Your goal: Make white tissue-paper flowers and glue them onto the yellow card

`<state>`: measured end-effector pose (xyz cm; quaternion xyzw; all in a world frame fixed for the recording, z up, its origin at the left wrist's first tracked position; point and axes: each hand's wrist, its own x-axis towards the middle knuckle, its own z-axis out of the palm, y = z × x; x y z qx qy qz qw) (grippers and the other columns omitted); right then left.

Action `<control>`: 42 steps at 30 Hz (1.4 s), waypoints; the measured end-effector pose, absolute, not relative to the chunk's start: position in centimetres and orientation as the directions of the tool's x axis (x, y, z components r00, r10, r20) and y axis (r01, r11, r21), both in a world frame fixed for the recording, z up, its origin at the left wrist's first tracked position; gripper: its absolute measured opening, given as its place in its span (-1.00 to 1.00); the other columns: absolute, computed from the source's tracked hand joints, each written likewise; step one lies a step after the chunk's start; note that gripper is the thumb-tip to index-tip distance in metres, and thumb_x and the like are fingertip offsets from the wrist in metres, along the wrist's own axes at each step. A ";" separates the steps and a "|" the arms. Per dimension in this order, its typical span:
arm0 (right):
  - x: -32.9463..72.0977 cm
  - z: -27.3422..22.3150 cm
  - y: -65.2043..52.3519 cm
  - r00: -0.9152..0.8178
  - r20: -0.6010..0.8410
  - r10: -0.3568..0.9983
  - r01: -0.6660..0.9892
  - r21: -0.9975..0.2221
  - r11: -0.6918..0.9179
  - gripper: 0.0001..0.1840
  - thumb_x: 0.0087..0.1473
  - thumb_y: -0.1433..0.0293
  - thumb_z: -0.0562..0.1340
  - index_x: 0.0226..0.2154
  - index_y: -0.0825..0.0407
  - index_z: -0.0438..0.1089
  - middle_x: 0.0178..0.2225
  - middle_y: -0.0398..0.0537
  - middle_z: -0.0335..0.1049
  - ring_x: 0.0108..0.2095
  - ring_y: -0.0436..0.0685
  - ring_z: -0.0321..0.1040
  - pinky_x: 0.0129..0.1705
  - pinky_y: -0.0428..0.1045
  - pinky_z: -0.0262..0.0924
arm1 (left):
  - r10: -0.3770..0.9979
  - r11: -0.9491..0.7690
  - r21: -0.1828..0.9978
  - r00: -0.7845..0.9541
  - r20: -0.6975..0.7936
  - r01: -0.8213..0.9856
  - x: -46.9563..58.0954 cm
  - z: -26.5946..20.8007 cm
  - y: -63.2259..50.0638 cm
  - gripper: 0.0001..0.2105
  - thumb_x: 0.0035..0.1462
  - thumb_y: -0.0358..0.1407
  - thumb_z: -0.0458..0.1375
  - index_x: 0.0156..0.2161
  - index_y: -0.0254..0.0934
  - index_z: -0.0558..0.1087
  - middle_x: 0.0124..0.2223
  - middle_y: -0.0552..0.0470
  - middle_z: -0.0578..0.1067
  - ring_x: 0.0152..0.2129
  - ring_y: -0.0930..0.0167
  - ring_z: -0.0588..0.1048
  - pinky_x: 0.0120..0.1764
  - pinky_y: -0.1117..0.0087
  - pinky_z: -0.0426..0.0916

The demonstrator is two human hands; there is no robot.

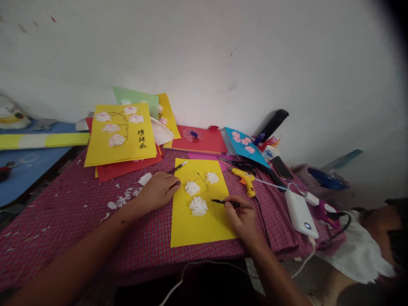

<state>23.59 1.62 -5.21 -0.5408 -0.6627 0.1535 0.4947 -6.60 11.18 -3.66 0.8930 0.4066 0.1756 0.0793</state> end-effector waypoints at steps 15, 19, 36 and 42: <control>23.9 -5.6 1.5 0.107 0.509 0.854 0.578 -0.731 0.363 -0.89 0.13 0.38 0.21 -0.37 0.00 0.46 -0.44 -0.07 0.49 -0.41 0.16 0.45 -0.35 0.01 0.35 | 0.745 -0.667 0.275 0.617 0.253 0.693 -6.7 -3.8 11.2 -0.77 0.35 -0.25 0.00 -0.17 -0.25 0.50 -0.20 -0.05 0.59 -0.21 0.26 0.52 -0.05 0.19 0.30; 23.6 -5.4 1.7 0.088 0.480 0.873 0.569 -0.744 0.352 -0.89 0.14 0.37 0.22 -0.33 0.00 0.48 -0.40 -0.04 0.53 -0.38 0.17 0.48 -0.33 0.01 0.36 | 0.749 -0.663 0.282 0.612 0.255 0.694 -6.7 -3.9 11.3 -0.77 0.35 -0.25 0.01 -0.16 -0.25 0.50 -0.18 -0.06 0.59 -0.20 0.26 0.52 -0.03 0.19 0.30; 23.6 -5.2 1.6 0.176 0.528 0.831 0.572 -0.742 0.350 -0.88 0.14 0.39 0.23 -0.27 0.00 0.49 -0.37 -0.06 0.53 -0.36 0.15 0.47 -0.29 0.02 0.36 | 0.746 -0.665 0.288 0.610 0.266 0.689 -6.8 -3.9 11.3 -0.77 0.35 -0.24 0.01 -0.15 -0.25 0.50 -0.17 -0.06 0.59 -0.19 0.25 0.52 -0.05 0.19 0.31; 24.0 -5.2 1.8 0.068 0.559 0.827 0.606 -0.681 0.411 -0.82 0.15 0.45 0.21 -0.20 -0.02 0.49 -0.25 -0.03 0.53 -0.25 0.16 0.47 -0.18 0.04 0.34 | 0.740 -0.672 0.279 0.612 0.279 0.686 -6.8 -4.0 11.3 -0.76 0.35 -0.23 0.00 -0.17 -0.25 0.51 -0.19 -0.07 0.59 -0.22 0.27 0.52 -0.08 0.21 0.31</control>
